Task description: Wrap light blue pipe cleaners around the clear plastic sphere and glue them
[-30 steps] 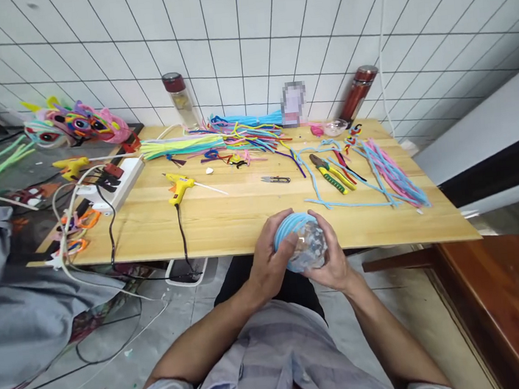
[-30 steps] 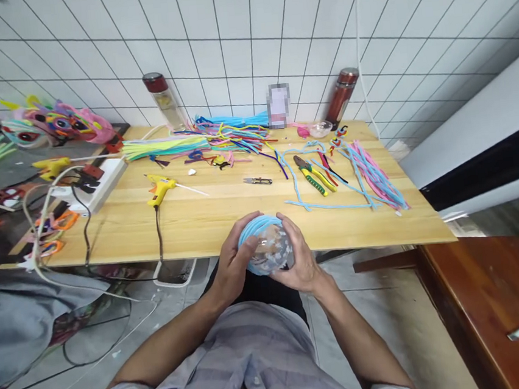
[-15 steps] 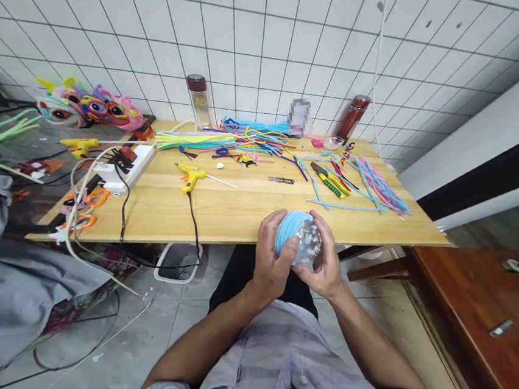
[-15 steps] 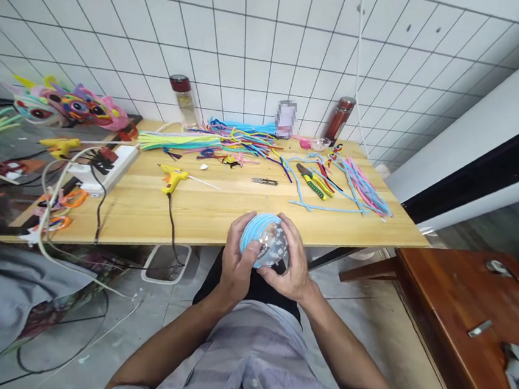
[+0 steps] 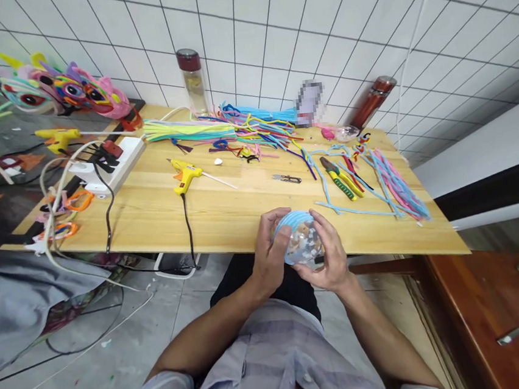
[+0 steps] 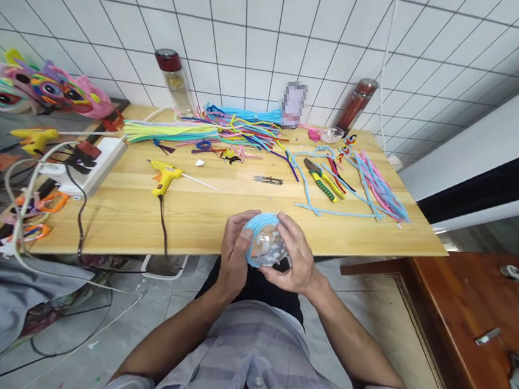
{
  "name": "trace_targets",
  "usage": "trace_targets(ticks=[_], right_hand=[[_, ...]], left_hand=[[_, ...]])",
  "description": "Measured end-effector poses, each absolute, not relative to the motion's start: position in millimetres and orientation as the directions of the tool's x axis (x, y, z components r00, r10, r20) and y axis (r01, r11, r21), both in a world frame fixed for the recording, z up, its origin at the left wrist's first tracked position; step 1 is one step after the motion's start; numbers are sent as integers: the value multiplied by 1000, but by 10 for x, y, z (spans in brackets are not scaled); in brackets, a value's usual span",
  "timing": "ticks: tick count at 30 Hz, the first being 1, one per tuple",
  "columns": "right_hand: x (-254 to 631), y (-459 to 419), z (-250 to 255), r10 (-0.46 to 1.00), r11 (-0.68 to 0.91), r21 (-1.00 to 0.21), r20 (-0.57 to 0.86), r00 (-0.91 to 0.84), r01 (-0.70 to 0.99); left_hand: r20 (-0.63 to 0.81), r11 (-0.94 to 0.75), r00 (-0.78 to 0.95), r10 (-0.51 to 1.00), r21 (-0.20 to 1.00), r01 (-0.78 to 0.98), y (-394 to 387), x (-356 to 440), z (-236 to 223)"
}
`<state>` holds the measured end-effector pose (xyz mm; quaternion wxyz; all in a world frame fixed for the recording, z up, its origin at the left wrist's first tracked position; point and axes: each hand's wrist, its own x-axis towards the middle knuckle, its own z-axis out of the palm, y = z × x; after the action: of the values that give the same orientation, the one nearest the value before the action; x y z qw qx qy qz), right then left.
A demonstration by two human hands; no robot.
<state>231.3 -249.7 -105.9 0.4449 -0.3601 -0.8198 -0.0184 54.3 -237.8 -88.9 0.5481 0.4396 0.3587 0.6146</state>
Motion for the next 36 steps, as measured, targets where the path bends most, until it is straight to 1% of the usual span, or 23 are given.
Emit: trace_targets(ticks=[6,9,15,18,20,23,25,27,29,31,33,36], right_hand=[[2350,-2309,-1065,609,728,-310,702,-369,612],[2391,-2214,-1041,624,725,-317,676,-391,611],[2478,-2054,-993,635,735,-333,645,-426,591],[2525,-1981,-969,670,719,-381,603,-433,582],[2558,-1941,-948,691,708,-414,575,-439,572],[2596,-1891,-916,715,689,-450,548,-433,568],[2606,-1858,-900,728,678,-469,535,-429,565],[2607,-1821,-895,738,670,-488,519,-431,560],[2604,-1784,-901,752,658,-520,500,-430,545],[2603,-1756,-910,780,626,-583,465,-420,518],[2609,-1740,-912,821,566,-671,407,-401,479],[2634,-1727,-889,887,428,-820,301,-350,380]], left_hand=[[-20,35,38,999,893,-449,-2062,580,-914],[-95,111,58,994,853,-510,-1959,628,-900],[-191,182,44,981,809,-559,-1863,676,-870],[-234,222,53,971,793,-567,-1834,662,-883],[-229,227,68,971,794,-564,-1817,643,-906],[-192,212,96,977,805,-553,-1785,608,-965],[-143,167,88,986,827,-536,-1763,577,-1014],[-66,90,66,996,861,-501,-1751,533,-1057],[47,-14,66,997,901,-433,-1757,473,-1082],[191,-150,95,977,933,-326,-1777,398,-1088],[325,-291,147,934,933,-212,-1798,315,-1081],[443,-431,254,860,896,-101,-1809,200,-1063]])
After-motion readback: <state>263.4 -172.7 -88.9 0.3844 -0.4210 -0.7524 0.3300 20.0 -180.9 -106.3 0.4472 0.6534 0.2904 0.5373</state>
